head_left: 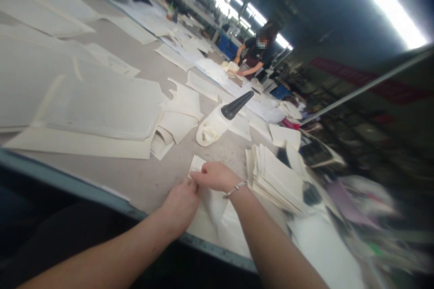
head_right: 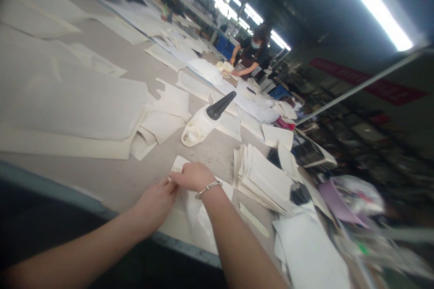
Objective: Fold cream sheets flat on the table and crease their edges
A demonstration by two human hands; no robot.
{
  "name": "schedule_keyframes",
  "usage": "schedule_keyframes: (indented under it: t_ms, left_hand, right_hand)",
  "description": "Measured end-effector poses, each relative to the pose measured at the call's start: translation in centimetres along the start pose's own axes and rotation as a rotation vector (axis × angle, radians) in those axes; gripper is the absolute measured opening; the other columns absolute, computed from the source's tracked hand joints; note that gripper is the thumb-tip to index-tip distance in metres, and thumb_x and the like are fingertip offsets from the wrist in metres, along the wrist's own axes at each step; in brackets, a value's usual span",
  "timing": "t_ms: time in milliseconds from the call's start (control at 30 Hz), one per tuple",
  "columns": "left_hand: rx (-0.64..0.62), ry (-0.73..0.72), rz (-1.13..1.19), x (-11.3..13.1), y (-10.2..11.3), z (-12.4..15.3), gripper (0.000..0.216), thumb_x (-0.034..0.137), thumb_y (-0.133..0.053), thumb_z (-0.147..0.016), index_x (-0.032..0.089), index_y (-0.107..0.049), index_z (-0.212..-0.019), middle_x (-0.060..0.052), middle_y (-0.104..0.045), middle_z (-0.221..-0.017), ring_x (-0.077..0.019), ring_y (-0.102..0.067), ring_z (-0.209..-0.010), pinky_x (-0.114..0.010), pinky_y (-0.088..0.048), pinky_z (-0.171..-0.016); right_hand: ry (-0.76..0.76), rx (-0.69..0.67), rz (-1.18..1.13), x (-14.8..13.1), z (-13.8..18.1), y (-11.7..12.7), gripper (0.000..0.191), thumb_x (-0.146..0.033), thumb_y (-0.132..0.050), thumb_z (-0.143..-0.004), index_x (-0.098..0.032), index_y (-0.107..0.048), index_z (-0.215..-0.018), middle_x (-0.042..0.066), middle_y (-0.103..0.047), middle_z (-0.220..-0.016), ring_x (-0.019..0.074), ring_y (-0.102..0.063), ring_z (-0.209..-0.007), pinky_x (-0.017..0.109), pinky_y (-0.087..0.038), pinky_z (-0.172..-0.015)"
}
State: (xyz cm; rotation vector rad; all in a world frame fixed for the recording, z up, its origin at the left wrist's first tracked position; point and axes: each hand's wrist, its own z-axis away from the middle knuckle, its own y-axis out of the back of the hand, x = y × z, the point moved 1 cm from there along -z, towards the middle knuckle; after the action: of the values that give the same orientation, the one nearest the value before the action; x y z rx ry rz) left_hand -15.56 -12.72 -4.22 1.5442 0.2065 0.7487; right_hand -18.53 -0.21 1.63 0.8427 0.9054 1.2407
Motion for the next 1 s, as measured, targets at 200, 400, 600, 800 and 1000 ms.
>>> schedule_keyframes:
  t_ms: [200, 400, 600, 800, 1000]
  left_hand:
    - [0.025, -0.013, 0.041, -0.3, -0.9, 0.0, 0.033, 0.010, -0.045, -0.081, 0.008, -0.062, -0.109, -0.019, -0.059, -0.115, -0.0287, -0.052, -0.107, -0.041, -0.044, -0.088]
    - [0.013, -0.023, 0.063, -0.9, -1.0, 0.1, 0.029, 0.015, -0.044, -0.084, 0.011, -0.065, -0.103, -0.016, -0.063, -0.106, -0.0270, -0.053, -0.102, -0.038, -0.045, -0.086]
    - [-0.001, -0.013, 0.050, -0.7, 0.8, 0.2, 0.032, 0.009, -0.042, -0.078, 0.009, -0.064, -0.101, -0.017, -0.060, -0.112, -0.0273, -0.055, -0.095, -0.040, -0.047, -0.081]
    - [-0.010, -0.011, 0.044, -0.4, 1.2, -0.1, 0.024, 0.013, -0.046, -0.076, 0.010, -0.066, -0.089, -0.017, -0.062, -0.100, -0.0293, -0.056, -0.090, -0.042, -0.049, -0.074]
    - [-0.002, 0.000, 0.063, -1.0, 1.0, -0.3, 0.022, 0.018, -0.044, -0.080, 0.013, -0.066, -0.082, -0.014, -0.063, -0.093, -0.0280, -0.056, -0.087, -0.040, -0.050, -0.071]
  right_hand:
    - [0.011, -0.152, -0.322, 0.5, -2.8, -3.3, 0.051, -0.049, -0.043, -0.086, -0.019, -0.056, -0.046, 0.002, -0.055, -0.045, 0.0154, -0.051, -0.042, 0.027, -0.037, -0.050]
    - [-0.026, 0.049, -0.013, -0.1, -2.6, -3.9, 0.041, -0.048, -0.049, -0.082, -0.015, -0.067, -0.065, 0.014, -0.066, -0.071, 0.0263, -0.062, -0.073, 0.033, -0.041, -0.063]
    - [0.129, 0.037, -0.100, 1.4, -2.6, -4.2, 0.026, -0.021, -0.045, -0.082, -0.017, -0.055, -0.057, 0.002, -0.060, -0.065, 0.0149, -0.054, -0.067, 0.024, -0.037, -0.062]
    - [-0.048, 0.364, -0.814, 4.7, 0.4, -6.9, 0.034, -0.044, -0.043, -0.084, -0.020, -0.046, -0.060, -0.004, -0.047, -0.056, 0.0139, -0.044, -0.057, 0.024, -0.035, -0.053]
    - [-0.260, 0.743, -0.930, 8.4, 4.0, -9.0, 0.042, -0.057, -0.042, -0.081, -0.019, -0.060, -0.082, 0.008, -0.063, -0.087, 0.0237, -0.054, -0.088, 0.033, -0.043, -0.076]
